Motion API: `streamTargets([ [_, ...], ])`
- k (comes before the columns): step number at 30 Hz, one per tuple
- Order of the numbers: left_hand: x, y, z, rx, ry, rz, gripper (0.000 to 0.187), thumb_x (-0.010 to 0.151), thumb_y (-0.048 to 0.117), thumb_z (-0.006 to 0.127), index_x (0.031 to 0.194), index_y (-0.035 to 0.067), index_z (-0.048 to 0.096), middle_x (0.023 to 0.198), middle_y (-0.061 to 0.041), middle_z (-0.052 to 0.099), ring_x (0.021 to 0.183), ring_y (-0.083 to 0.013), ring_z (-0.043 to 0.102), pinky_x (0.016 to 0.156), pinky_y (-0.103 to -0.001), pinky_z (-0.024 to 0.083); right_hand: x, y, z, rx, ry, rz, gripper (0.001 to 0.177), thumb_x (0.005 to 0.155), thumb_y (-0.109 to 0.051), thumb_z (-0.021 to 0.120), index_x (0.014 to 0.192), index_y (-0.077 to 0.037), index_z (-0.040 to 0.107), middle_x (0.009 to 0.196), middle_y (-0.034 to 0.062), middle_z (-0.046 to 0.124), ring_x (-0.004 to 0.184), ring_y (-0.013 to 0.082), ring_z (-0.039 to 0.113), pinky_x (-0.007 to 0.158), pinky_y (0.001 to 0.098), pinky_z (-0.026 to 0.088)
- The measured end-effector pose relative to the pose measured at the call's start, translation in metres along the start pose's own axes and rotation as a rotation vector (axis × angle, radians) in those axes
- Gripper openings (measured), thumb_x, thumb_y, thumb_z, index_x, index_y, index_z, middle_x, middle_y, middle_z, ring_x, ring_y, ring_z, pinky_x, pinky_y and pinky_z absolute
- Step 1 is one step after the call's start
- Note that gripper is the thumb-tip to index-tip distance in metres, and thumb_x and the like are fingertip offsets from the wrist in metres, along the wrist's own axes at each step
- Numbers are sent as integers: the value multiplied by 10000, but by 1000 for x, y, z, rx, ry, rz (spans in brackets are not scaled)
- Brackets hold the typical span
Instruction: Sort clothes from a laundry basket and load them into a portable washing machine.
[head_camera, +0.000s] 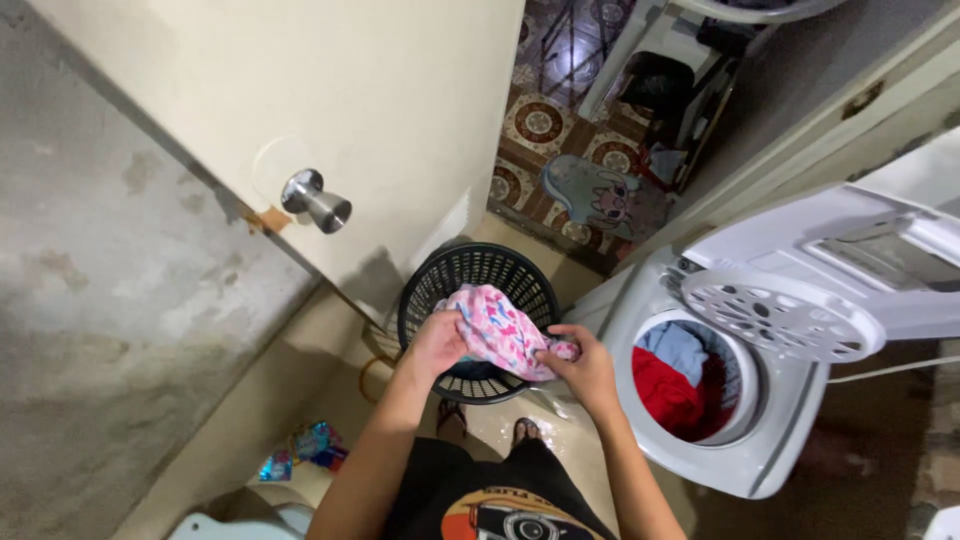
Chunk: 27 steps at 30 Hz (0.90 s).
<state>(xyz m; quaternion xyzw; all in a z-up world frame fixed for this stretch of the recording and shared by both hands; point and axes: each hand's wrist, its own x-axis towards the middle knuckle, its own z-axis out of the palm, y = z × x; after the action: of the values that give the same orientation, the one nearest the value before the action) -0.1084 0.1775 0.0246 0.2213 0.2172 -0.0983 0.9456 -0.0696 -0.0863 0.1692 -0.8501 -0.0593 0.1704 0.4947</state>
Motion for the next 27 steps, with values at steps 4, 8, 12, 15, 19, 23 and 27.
streamTargets([
  [4, 0, -19, 29, 32, 13, 39, 397, 888, -30, 492, 1274, -70, 573, 1135, -171, 721, 1029, -274, 722, 1012, -458, 546, 7, 41, -24, -246, 130, -329, 448, 685, -242, 922, 1057, -41, 773, 878, 145, 695, 758, 209, 656, 674, 331, 518],
  [8, -8, -26, 55, -127, -96, 178, 554, 745, -88, 437, 1286, -59, 549, 1254, -183, 680, 1197, -309, 661, 1067, -478, 530, 18, 69, -44, -283, 139, -237, 301, 783, -251, 855, 996, -47, 797, 863, 162, 706, 761, 256, 684, 707, 353, 541],
  [12, -33, -29, 109, -359, -218, 206, 622, 819, -29, 617, 1411, -118, 449, 1393, -262, 539, 1264, -404, 554, 1017, -553, 510, 29, 88, -57, 386, 1, -71, 258, 916, -212, 781, 1035, 10, 724, 897, 111, 730, 795, 177, 675, 724, 298, 561],
  [15, -47, -40, 156, 21, 414, 251, 1012, 736, -131, 654, 1464, 264, 73, 1410, -185, 456, 1239, -360, 574, 987, -580, 527, 28, 71, -63, 776, -71, 116, 224, 985, -217, 690, 1074, -12, 671, 959, 47, 723, 835, 151, 691, 765, 284, 580],
  [19, -37, -61, 132, 358, 279, 508, 1054, 690, -212, 727, 1523, 99, 159, 1282, -226, 471, 1179, -311, 572, 973, -498, 567, 23, 40, -79, 1009, -180, 159, 316, 1002, -311, 612, 1101, -14, 663, 1016, 92, 734, 895, 196, 710, 824, 346, 603],
  [23, -30, -75, 102, 633, 229, 448, 892, 711, -122, 704, 1456, 142, 290, 1346, -130, 533, 1186, -234, 607, 931, -378, 575, 31, 45, -87, 1166, -185, 269, 433, 1050, -450, 509, 1148, -43, 618, 1150, 124, 698, 1057, 243, 681, 969, 427, 571],
  [27, -12, -97, 61, 938, 310, 531, 668, 769, -67, 613, 1388, 77, 409, 1259, -155, 615, 1128, -263, 661, 862, -364, 587, 25, 29, -94, 1291, -302, 260, 448, 1062, -478, 463, 1121, -55, 601, 1319, 233, 670, 1211, 320, 651, 1040, 467, 519],
])
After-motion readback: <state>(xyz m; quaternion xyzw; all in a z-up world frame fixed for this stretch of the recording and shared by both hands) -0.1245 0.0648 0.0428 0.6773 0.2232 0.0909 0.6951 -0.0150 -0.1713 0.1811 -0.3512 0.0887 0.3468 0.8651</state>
